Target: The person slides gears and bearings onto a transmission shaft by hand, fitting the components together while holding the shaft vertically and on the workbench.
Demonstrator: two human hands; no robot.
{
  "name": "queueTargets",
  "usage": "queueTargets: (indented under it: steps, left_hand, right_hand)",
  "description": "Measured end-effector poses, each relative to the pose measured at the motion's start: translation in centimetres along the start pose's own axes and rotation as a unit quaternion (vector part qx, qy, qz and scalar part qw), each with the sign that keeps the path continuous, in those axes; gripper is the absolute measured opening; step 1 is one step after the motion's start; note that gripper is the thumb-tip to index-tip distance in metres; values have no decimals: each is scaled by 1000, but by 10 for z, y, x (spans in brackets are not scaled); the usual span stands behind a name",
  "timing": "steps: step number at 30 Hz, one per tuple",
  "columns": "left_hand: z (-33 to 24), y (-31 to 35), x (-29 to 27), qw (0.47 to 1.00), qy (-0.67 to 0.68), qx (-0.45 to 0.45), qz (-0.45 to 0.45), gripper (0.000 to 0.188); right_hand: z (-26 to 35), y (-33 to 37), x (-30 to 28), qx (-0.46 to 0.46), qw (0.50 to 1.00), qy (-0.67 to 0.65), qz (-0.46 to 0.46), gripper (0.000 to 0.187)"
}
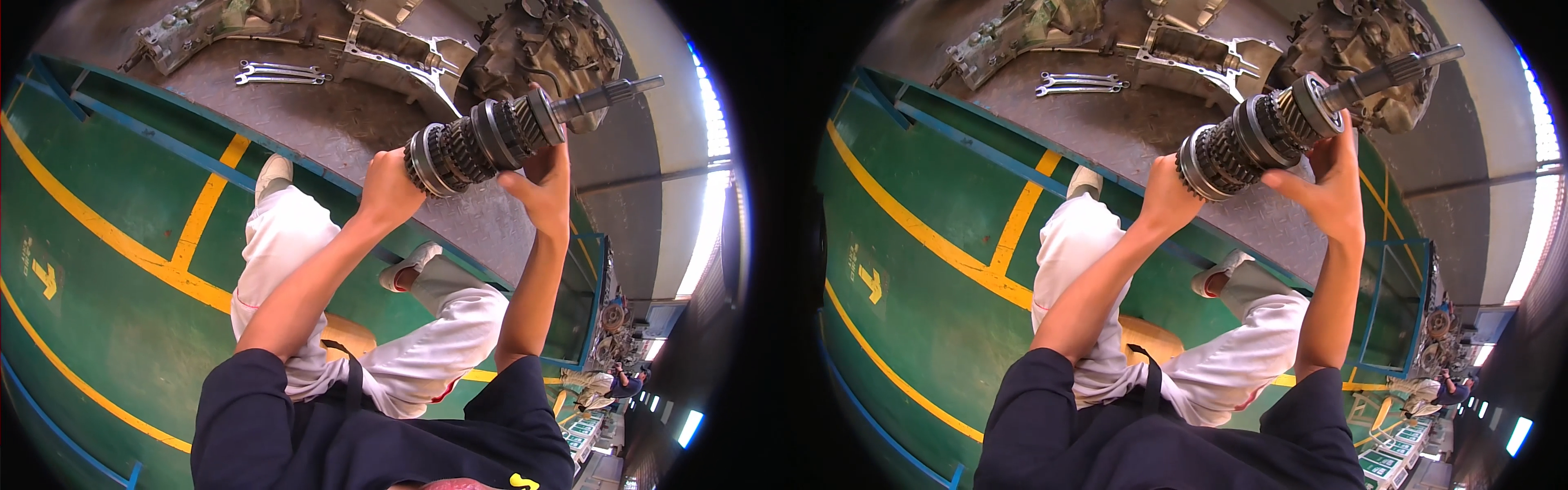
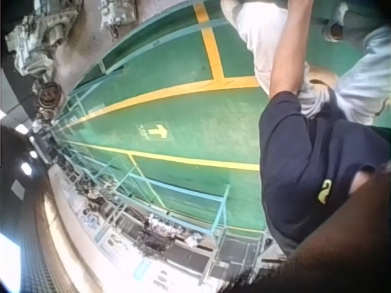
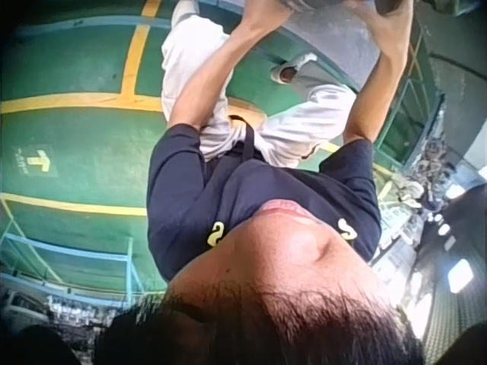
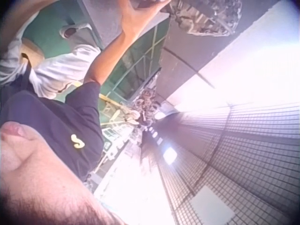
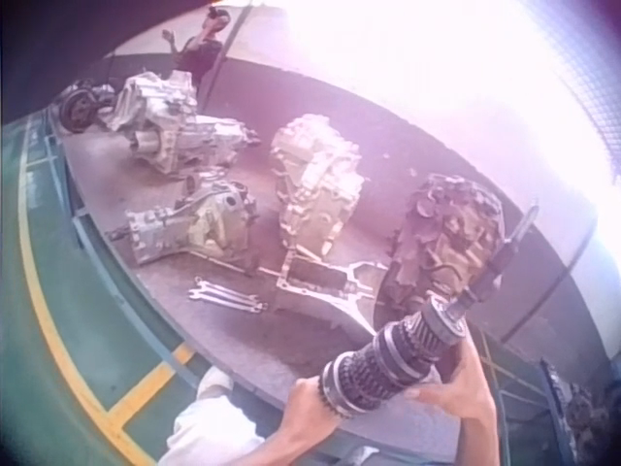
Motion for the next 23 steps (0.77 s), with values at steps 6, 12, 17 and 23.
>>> queueTargets:
  steps: [6,12,17,23]
  left_hand:
    - [0,3,6,1000,7,-2,-5,16]
    - [0,2,1,1000,-9,-12,-8,18]
    - [6,4,-3,999,-33,-12,3,17]
    - [-2,1,-10,997,-63,5,36,17]
  right_hand:
    - [3,0,-2,23,999,10,-23,102]
    - [16,2,-13,-30,992,119,-29,93]
    - [63,9,0,-268,737,600,-157,65]
    - [121,20,-5,-391,491,774,-86,32]
Point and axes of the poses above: each hand's wrist, its own y-axis away from the middle knuckle, its own x-axis out of the palm, z = x × y, the point moved 4 cm from there along -y, towards the middle knuckle
